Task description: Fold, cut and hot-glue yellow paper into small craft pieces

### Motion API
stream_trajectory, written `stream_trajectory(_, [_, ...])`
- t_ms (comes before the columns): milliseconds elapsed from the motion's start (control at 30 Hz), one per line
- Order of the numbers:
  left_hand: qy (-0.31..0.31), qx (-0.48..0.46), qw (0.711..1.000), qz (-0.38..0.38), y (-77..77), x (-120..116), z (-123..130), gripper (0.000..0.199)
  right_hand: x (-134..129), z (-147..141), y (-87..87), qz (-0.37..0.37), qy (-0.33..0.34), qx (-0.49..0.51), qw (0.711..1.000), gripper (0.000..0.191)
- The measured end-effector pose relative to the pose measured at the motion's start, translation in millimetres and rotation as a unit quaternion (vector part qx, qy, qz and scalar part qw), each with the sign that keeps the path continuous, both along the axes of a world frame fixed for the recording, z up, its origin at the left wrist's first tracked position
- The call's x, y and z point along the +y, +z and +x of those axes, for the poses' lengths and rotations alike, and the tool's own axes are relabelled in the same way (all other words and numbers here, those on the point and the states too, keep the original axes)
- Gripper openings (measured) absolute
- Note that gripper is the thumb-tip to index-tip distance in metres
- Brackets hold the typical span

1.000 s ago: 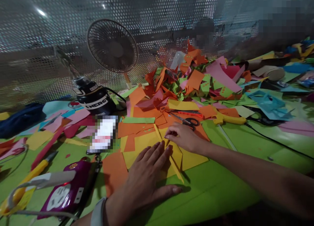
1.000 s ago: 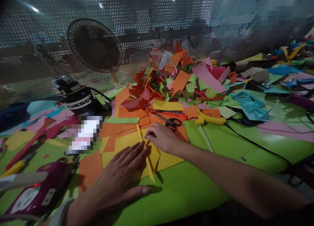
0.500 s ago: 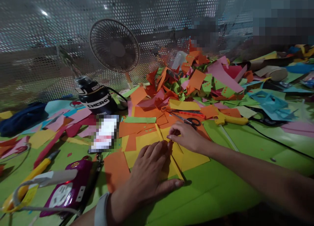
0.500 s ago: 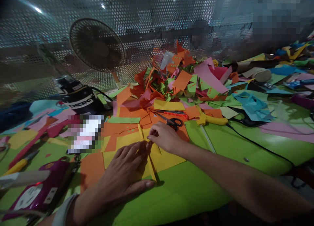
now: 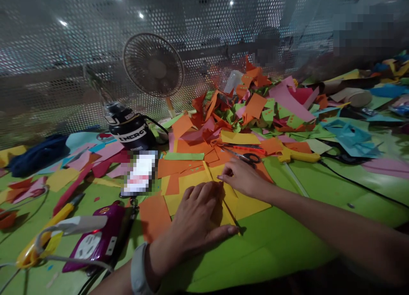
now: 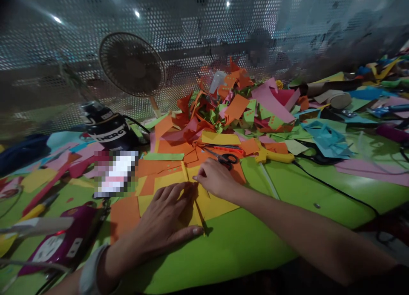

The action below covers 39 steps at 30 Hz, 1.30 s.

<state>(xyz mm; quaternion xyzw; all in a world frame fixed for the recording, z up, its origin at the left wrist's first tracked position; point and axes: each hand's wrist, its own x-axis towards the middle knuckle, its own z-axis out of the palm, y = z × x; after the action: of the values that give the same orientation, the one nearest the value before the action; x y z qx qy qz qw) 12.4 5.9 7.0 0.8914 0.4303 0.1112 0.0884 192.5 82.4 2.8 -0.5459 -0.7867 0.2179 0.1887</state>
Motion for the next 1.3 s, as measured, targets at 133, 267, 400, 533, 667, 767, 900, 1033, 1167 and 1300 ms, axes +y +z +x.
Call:
stream_trajectory(133, [-0.001,0.0,1.0,0.006,-0.7,0.4,-0.5,0.081,1.6,-1.4,2.1,0.005,-0.011,-0.013,1.0,0.017])
stream_trajectory(267, [-0.001,0.003,1.0,0.004,-1.3,0.5,-1.0,0.082,2.5,-1.9,3.2,0.003,-0.007,-0.014,1.0,0.014])
stream_trajectory(400, [0.001,0.004,1.0,0.011,0.0,0.6,-0.2,0.079,1.5,-1.4,2.7,0.0,-0.008,-0.01,1.0,0.013])
stream_trajectory(533, [0.003,0.009,1.0,0.021,-0.1,1.9,0.5,0.077,1.1,-0.7,0.6,-0.013,-0.009,0.018,1.0,0.015])
stream_trajectory(667, [-0.001,0.015,0.999,0.028,-0.7,2.5,1.3,0.077,3.4,0.0,-1.9,-0.004,0.008,0.026,1.0,0.003])
stream_trajectory(767, [0.001,0.02,0.999,0.029,0.3,1.8,2.0,0.077,4.5,1.3,-1.7,-0.003,0.002,0.018,1.0,0.008])
stream_trajectory(900, [0.002,0.026,0.999,0.025,1.3,1.6,1.9,0.078,2.4,3.4,0.0,-0.015,0.012,0.034,0.999,0.008])
stream_trajectory(1033, [0.002,0.028,0.999,0.028,-0.2,2.9,0.6,0.077,1.5,2.0,-0.8,-0.003,0.033,0.027,0.999,0.014])
stream_trajectory(1167, [0.001,0.024,0.999,0.033,-2.0,3.6,0.0,0.074,5.5,-0.6,-3.3,-0.022,0.043,0.045,0.998,0.01])
stream_trajectory(1300, [0.001,0.019,0.999,0.035,-0.9,2.6,0.5,0.075,9.6,0.8,-2.6,-0.048,0.041,0.07,0.996,0.01])
